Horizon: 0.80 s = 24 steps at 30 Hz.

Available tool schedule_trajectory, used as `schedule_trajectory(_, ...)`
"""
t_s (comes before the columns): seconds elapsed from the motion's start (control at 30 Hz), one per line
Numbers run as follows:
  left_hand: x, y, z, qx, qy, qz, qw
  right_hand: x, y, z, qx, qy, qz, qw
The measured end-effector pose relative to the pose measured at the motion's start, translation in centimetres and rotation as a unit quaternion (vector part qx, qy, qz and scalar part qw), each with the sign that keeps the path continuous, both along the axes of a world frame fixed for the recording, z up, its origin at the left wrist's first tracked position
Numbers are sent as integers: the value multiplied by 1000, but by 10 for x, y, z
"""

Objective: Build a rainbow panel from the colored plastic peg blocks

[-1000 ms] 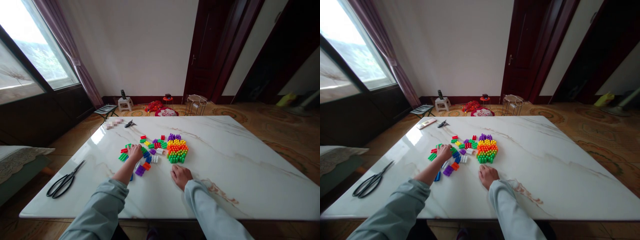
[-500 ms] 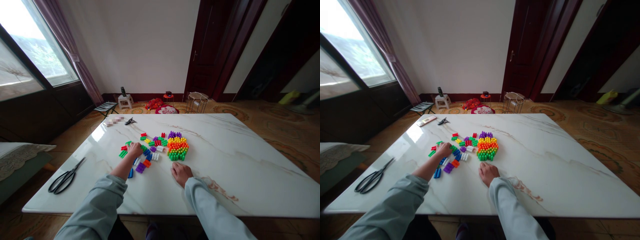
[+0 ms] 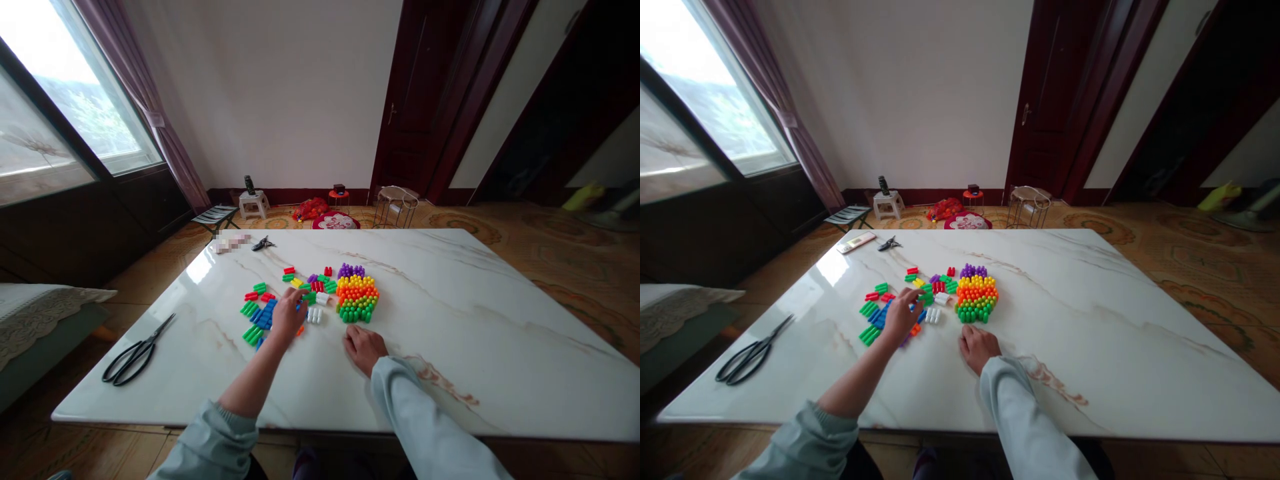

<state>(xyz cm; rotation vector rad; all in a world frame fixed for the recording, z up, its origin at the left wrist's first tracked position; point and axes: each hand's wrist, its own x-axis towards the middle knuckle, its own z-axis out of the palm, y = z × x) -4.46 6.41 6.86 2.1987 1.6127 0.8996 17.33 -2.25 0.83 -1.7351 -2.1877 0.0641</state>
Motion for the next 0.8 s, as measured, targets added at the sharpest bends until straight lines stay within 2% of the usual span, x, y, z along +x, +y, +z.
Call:
schedule_trajectory(0.1, 30, -35, -17, -23, -40, -154, 987, 3, 0, -3, -6, 16, -6, 1000)
schedule_trajectory(0.17, 47, -52, -26, -41, -52, -197, 978, 5, 0, -4, 8, 28, 14, 999)
schedule_trajectory(0.23, 59, -62, -30, -51, -62, -212, 974, 6, -1, -4, 25, 44, 52, 997)
schedule_trajectory(0.33, 64, -66, -31, -38, -94, -204, 974, 7, -2, -2, 42, 70, 82, 993)
schedule_trajectory(0.43, 58, -65, -35, -13, -102, -159, 982, 7, -1, -2, 66, 87, 76, 991)
schedule_trajectory(0.53, 50, -66, -45, 18, -14, -120, 993, 6, -1, -4, 83, 102, 69, 989)
schedule_trajectory(0.63, 47, -69, -56, 38, 72, -111, 990, 5, -2, -4, 79, 107, 77, 988)
schedule_trajectory(0.73, 50, -70, -60, 38, 97, -101, 989, 7, -3, -2, 77, 119, 99, 985)
schedule_trajectory(0.8, 51, -70, -60, 35, 97, -98, 990, 13, -4, -1, 92, 153, 86, 980)
